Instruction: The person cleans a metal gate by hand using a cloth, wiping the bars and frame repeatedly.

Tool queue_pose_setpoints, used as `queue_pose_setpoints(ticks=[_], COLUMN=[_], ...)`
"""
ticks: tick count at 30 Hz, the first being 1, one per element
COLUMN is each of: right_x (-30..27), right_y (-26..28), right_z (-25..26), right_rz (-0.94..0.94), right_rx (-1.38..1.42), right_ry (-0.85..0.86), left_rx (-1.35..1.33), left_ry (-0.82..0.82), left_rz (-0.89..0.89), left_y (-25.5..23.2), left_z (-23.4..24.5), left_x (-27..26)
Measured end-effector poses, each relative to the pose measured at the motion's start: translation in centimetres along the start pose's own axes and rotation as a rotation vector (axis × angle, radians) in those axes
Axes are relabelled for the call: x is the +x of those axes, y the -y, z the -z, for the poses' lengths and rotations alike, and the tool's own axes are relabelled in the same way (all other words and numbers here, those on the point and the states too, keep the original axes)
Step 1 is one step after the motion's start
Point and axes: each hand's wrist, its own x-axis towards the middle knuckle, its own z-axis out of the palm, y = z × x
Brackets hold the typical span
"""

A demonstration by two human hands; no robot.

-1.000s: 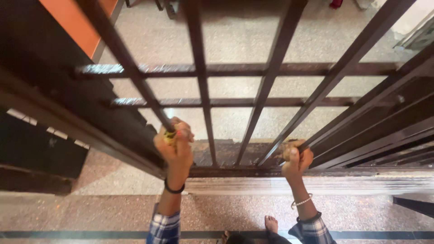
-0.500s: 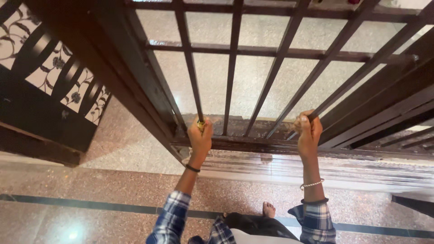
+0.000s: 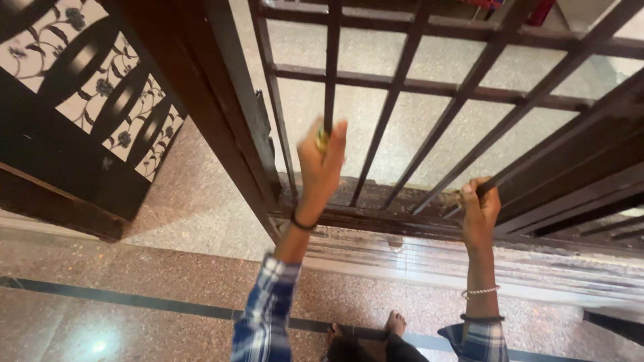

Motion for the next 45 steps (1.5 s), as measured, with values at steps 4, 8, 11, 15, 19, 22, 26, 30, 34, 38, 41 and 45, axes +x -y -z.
queue_pose_setpoints(ticks=[4,8,11,15,19,22,26,30,34,38,41,45], right_x=[-0.1,-0.1,-0.1,0.1,0.3,1.0,0.4,0.5,0.0,0.0,0.1,0.6], right_y=[0.1,0.3,-0.1,-0.3,-1.3,-1.8,-2.1,-1.6,-0.4,-0.1,-1.1,-2.7], right_z=[0.2,0.1,0.2,0.5,0.9,0.5,1.0,0.7,0.7,0.3,0.4,0.0], right_rz=[-0.006,0.007,0.004,-0.004,0.042,0.062,0.079,0.083,0.052,0.058,0.060,0.146], right_rx=[-0.012,0.031,0.020,0.069,0.058,0.105,0.124,0.087,-0.022,-0.021,0.015,0.136], right_ry=[0.025,0.055,0.055,0.062,0.061,0.061,0.092,0.085,0.069,0.051,0.037,-0.005], left_rx=[0.256,0.301,0.314,0.446,0.535,0.420,0.731,0.745,0.962,0.408,0.428,0.559], left_ry=[0.037,-0.059,-0.050,0.028,-0.111,-0.360,-0.531,-0.541,-0.340,-0.281,-0.234,-0.251], left_rz=[0.176,0.187,0.232,0.260,0.193,-0.020,-0.405,-0.625,-0.423,-0.250,-0.210,-0.160], left_y=[3.2,3.8,4.0,3.3,1.3,-0.8,-3.3,-5.2,-7.9,-8.9,-8.4,-7.8], left_z=[2.5,2.3,2.1,4.2,6.1,7.1,8.2,5.5,2.1,0.9,2.5,3.3], left_x=[-6.2,-8.1,-9.1,-11.7,-15.2,-14.9,-10.1,-1.0,2.5,3.0,3.4,4.4])
